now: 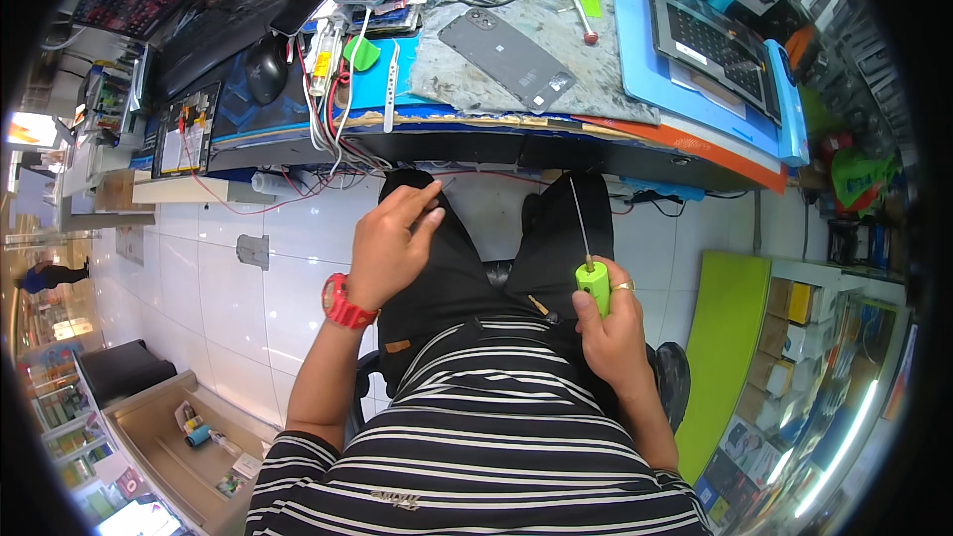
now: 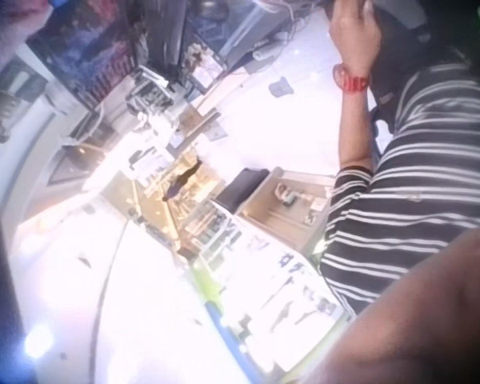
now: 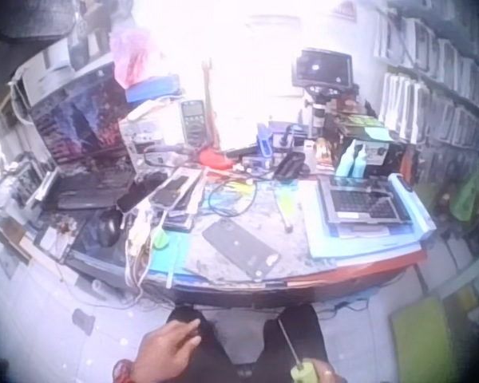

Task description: The person handles a tablet and a phone component, then uses a screwdriver to remove screws from the interior of a mobile phone on a workbench.

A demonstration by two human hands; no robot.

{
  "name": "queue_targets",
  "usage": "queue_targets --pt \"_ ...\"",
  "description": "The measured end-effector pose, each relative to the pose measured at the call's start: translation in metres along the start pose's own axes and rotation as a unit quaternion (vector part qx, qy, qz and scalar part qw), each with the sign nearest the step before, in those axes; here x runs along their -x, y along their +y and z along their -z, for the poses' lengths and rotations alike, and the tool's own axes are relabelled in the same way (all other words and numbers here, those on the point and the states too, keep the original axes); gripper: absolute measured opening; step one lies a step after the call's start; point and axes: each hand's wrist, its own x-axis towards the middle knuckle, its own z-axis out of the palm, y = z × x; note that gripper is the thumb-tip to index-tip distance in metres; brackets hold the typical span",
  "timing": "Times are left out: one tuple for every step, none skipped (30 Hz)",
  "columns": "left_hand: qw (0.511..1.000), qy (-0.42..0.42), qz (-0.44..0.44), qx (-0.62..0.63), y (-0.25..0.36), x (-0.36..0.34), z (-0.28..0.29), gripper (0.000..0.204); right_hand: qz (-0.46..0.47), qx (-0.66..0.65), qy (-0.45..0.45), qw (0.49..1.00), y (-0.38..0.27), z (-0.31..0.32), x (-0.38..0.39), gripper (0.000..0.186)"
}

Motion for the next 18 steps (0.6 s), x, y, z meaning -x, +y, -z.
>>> queue_targets --pt "1.0 0.012 -0.002 0.008 0.001 -0.001 -0.007 0.019 -0.003 -0.004 0.001 1.0 -0.001 0.001 0.0 0.052" --pt "1.0 0.02 -0.006 -0.013 -0.003 -0.003 -0.012 0.018 -0.005 -0.004 0.004 1.0 -0.001 0.002 0.0 0.052" --pt "1.0 0.018 -0.009 -0.011 -0.004 -0.005 -0.013 0.018 -0.005 -0.005 0.011 1.0 -0.001 0.004 0.001 0.052" --pt "0.999 -0.006 0.012 -0.041 0.002 -0.009 -0.012 0.018 -0.006 -0.008 0.016 1.0 0.0 0.005 0.001 0.052" --pt "0.996 -0.03 0.033 -0.071 0.007 -0.014 -0.011 0.017 -0.008 -0.008 0.018 1.0 0.001 0.007 0.001 0.052" --pt "0.996 -0.032 0.033 -0.07 0.01 -0.021 -0.01 0.017 -0.007 -0.011 0.025 1.0 0.003 0.009 0.001 0.053" --pt "0.996 -0.025 -0.024 -0.079 0.013 -0.029 -0.007 0.021 -0.004 -0.015 0.032 0.999 0.004 0.011 0.002 0.053" --pt "0.993 -0.016 -0.083 -0.087 0.015 -0.039 -0.004 0.026 -0.003 -0.016 0.034 0.999 0.006 0.012 0.002 0.053" --pt "0.992 -0.016 -0.085 -0.088 0.018 -0.053 -0.003 0.026 0.001 -0.015 0.036 0.999 0.008 0.013 0.002 0.053" --pt "0.977 0.03 -0.169 -0.128 0.022 -0.07 -0.003 0.034 0.006 -0.015 0.039 0.999 0.009 0.013 0.002 0.053" --pt "0.95 0.076 -0.252 -0.167 0.024 -0.086 -0.004 0.043 0.009 -0.017 0.043 0.999 0.009 0.013 0.002 0.053" --pt "0.949 0.077 -0.256 -0.168 0.023 -0.099 -0.004 0.043 0.005 -0.031 0.03 0.999 0.008 0.013 0.002 0.052" --pt "0.943 0.053 -0.275 -0.182 0.023 -0.112 -0.005 0.052 0.001 -0.045 0.019 0.999 0.007 0.014 0.002 0.052" --pt "0.936 0.029 -0.291 -0.197 0.021 -0.121 -0.006 0.061 0.003 -0.046 0.02 0.999 0.004 0.014 0.002 0.052" --pt "0.935 0.03 -0.294 -0.198 0.019 -0.129 -0.004 0.061 -0.005 -0.072 0.011 0.997 0.0 0.014 0.002 0.051" --pt "0.926 -0.017 -0.291 -0.238 0.016 -0.134 -0.002 0.063 -0.017 -0.097 0.003 0.995 -0.002 0.014 0.003 0.051" --pt "0.914 -0.063 -0.288 -0.278 0.015 -0.137 -0.002 0.066 -0.02 -0.098 0.005 0.995 0.0 0.013 0.004 0.051" --pt "0.914 -0.051 -0.293 -0.277 0.015 -0.139 -0.003 0.062 -0.007 -0.098 0.015 0.995 0.003 0.012 0.003 0.051"
